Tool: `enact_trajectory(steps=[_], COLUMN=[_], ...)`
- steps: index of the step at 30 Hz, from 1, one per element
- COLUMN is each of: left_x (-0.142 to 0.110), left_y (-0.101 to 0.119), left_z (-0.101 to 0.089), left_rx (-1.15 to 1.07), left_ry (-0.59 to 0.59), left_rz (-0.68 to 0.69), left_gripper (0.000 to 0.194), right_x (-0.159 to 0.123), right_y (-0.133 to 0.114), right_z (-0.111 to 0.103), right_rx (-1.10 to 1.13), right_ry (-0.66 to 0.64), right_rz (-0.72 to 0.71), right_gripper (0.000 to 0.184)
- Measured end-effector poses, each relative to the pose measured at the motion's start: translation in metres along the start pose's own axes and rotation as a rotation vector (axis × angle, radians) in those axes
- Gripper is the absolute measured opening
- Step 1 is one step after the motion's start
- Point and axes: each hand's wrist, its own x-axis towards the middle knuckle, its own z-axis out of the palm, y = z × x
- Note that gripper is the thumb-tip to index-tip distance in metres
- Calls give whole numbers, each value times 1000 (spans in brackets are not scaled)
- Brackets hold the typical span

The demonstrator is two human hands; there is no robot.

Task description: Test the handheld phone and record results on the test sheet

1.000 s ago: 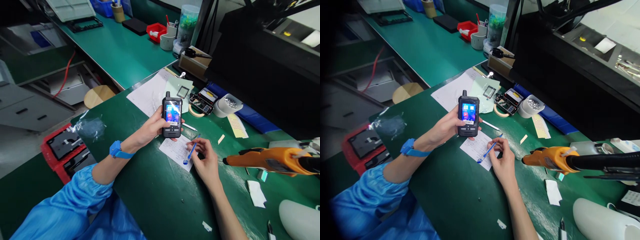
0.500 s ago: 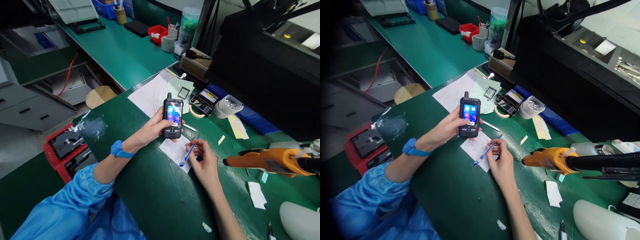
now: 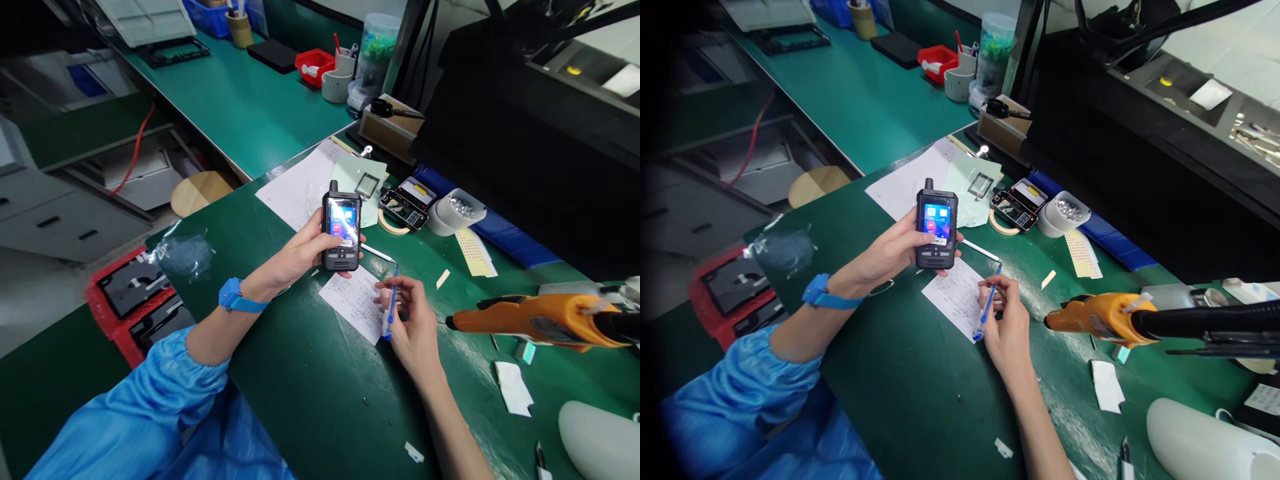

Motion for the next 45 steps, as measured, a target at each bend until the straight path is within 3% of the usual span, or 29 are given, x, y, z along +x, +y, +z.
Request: enact_trajectory(steps=[7, 9, 13, 19, 27, 36, 45], left_x=[-1, -1, 0, 6, 7, 8, 7], left_y=[3, 4, 3, 1, 1, -4, -3], left_z=[0, 0, 1, -1, 1, 1, 6], left_rx=[-5, -21, -36, -33, -28, 11, 10], left_ry=[-13, -11, 28, 100, 123, 163, 184], left_rz=[-7, -10, -1, -6, -19, 7, 34], left_gripper=[84, 84, 83, 87, 81, 72, 77], right_x=[-1, 3, 15, 37, 41, 40, 37], right_y=[-6, -11, -19, -17, -3, 9, 7], right_z=[3, 4, 8, 18, 33, 40, 37], right_rx=[26, 75, 214, 314, 329, 400, 317], right_ry=[206, 217, 203, 171, 264, 260, 239], right_rz=[63, 75, 143, 263, 183, 200, 163], right_gripper=[40, 43, 25, 30, 55, 51, 59])
